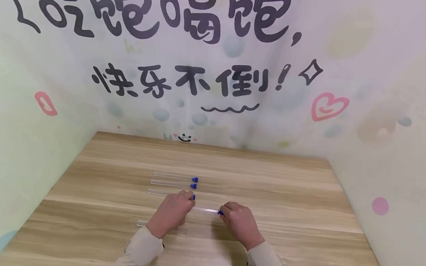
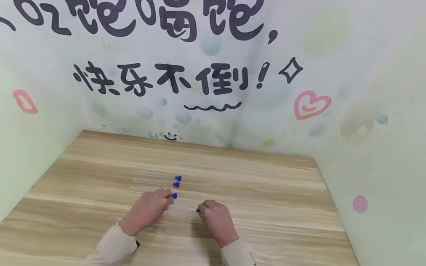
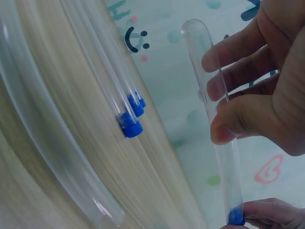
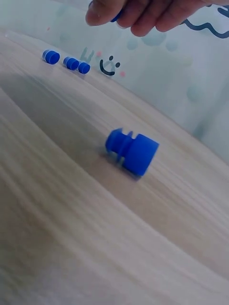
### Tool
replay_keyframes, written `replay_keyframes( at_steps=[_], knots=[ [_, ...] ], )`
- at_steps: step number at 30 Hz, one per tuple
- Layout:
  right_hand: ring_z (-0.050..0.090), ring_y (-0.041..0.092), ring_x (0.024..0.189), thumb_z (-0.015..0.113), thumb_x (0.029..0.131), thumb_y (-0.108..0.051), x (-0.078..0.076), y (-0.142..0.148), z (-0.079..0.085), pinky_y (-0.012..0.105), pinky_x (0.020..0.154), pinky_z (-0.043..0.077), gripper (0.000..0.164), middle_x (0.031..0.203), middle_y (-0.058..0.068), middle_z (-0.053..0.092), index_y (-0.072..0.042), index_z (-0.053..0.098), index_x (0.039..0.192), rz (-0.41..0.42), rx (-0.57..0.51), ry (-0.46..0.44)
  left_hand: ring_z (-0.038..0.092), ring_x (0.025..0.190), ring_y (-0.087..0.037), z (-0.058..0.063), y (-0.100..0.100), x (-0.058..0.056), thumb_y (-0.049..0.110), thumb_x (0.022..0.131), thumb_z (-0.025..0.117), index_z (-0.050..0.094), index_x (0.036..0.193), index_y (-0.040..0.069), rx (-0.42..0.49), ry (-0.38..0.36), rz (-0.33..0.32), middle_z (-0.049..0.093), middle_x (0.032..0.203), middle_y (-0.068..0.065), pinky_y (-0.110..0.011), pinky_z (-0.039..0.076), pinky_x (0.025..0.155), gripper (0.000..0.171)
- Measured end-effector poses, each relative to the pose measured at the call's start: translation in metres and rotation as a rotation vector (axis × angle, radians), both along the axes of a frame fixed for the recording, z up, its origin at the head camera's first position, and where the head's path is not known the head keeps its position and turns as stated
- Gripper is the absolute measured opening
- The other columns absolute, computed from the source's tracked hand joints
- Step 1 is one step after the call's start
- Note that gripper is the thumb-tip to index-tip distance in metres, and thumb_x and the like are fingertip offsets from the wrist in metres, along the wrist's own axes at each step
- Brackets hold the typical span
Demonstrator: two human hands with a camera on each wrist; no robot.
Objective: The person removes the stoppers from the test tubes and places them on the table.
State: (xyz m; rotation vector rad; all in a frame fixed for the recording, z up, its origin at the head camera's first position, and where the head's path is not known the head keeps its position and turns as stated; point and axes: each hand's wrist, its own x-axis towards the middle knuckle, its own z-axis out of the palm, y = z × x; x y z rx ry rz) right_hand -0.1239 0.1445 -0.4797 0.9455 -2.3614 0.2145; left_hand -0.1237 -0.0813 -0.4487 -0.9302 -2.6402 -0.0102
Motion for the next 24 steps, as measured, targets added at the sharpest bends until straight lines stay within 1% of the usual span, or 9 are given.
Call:
replay_keyframes(
  at_steps=[2, 6, 9, 12, 15, 18, 21, 24],
  knots=[
    [0.064, 0.009, 0.066, 0.084, 0.068, -0.015, -0.001, 0.000, 0.001, 0.022, 0.059, 0.053, 0.018, 0.073, -0.002, 0.067, -0.010, 0.068, 0.075, 0.001, -0.004, 0.015, 0.052, 0.061, -0.012, 0.000, 0.000, -0.001, -0.007, 0.064, 0.072, 0.068, 0.071, 0.011, 0.001, 0.010, 0.004, 0.057, 0.074, 0.002, -0.022, 0.041, 0.045, 0.020],
    [0.064, 0.008, 0.064, 0.084, 0.068, -0.016, -0.001, -0.001, 0.002, 0.021, 0.057, 0.052, 0.019, 0.073, -0.001, 0.067, -0.008, 0.069, 0.076, -0.035, -0.023, 0.027, 0.053, 0.061, -0.013, 0.000, -0.001, -0.002, -0.006, 0.065, 0.071, 0.066, 0.069, 0.012, 0.027, 0.034, 0.014, 0.055, 0.072, 0.001, -0.024, 0.042, 0.044, 0.019],
    [0.066, 0.009, 0.064, 0.084, 0.068, -0.016, 0.000, -0.001, 0.003, 0.021, 0.056, 0.053, 0.018, 0.074, -0.001, 0.068, -0.008, 0.070, 0.077, -0.070, -0.050, 0.017, 0.053, 0.060, -0.013, -0.001, -0.001, -0.002, -0.004, 0.066, 0.073, 0.064, 0.067, 0.012, 0.048, 0.046, 0.008, 0.052, 0.070, 0.002, -0.025, 0.042, 0.044, 0.018],
    [0.067, 0.010, 0.065, 0.084, 0.068, -0.015, 0.001, -0.001, 0.004, 0.021, 0.056, 0.053, 0.018, 0.075, 0.000, 0.069, -0.008, 0.071, 0.078, -0.092, -0.075, -0.005, 0.052, 0.059, -0.012, -0.001, -0.002, -0.001, -0.002, 0.068, 0.075, 0.066, 0.068, 0.012, 0.056, 0.057, 0.004, 0.051, 0.069, 0.002, -0.024, 0.041, 0.043, 0.016],
    [0.067, 0.010, 0.066, 0.085, 0.067, -0.015, 0.001, -0.002, 0.005, 0.022, 0.057, 0.054, 0.019, 0.076, 0.001, 0.070, -0.007, 0.071, 0.079, -0.087, -0.083, -0.018, 0.051, 0.059, -0.011, -0.001, -0.002, -0.001, -0.002, 0.070, 0.075, 0.068, 0.070, 0.011, 0.054, 0.074, 0.009, 0.051, 0.070, 0.002, -0.023, 0.040, 0.043, 0.015],
    [0.067, 0.010, 0.066, 0.086, 0.066, -0.014, 0.000, 0.000, 0.006, 0.022, 0.057, 0.054, 0.020, 0.077, 0.001, 0.070, -0.008, 0.071, 0.079, -0.067, -0.097, -0.011, 0.051, 0.060, -0.012, -0.003, -0.003, -0.002, -0.001, 0.072, 0.075, 0.069, 0.073, 0.011, 0.057, 0.086, 0.014, 0.051, 0.070, 0.001, -0.023, 0.040, 0.043, 0.013],
    [0.067, 0.010, 0.066, 0.086, 0.065, -0.013, -0.002, 0.003, 0.008, 0.022, 0.057, 0.053, 0.021, 0.077, 0.000, 0.069, -0.008, 0.071, 0.079, -0.057, -0.115, -0.002, 0.054, 0.063, -0.013, -0.004, -0.006, -0.003, 0.003, 0.073, 0.077, 0.071, 0.076, 0.011, 0.068, 0.082, 0.020, 0.053, 0.072, 0.001, -0.024, 0.043, 0.045, 0.011],
    [0.066, 0.011, 0.064, 0.086, 0.065, -0.013, -0.004, 0.009, 0.009, 0.023, 0.054, 0.052, 0.023, 0.076, 0.000, 0.068, -0.009, 0.070, 0.081, -0.074, -0.135, -0.002, 0.057, 0.067, -0.013, -0.005, -0.010, -0.003, 0.007, 0.072, 0.080, 0.070, 0.078, 0.011, 0.095, 0.067, 0.032, 0.056, 0.074, 0.000, -0.024, 0.047, 0.049, 0.012]
  ],
)
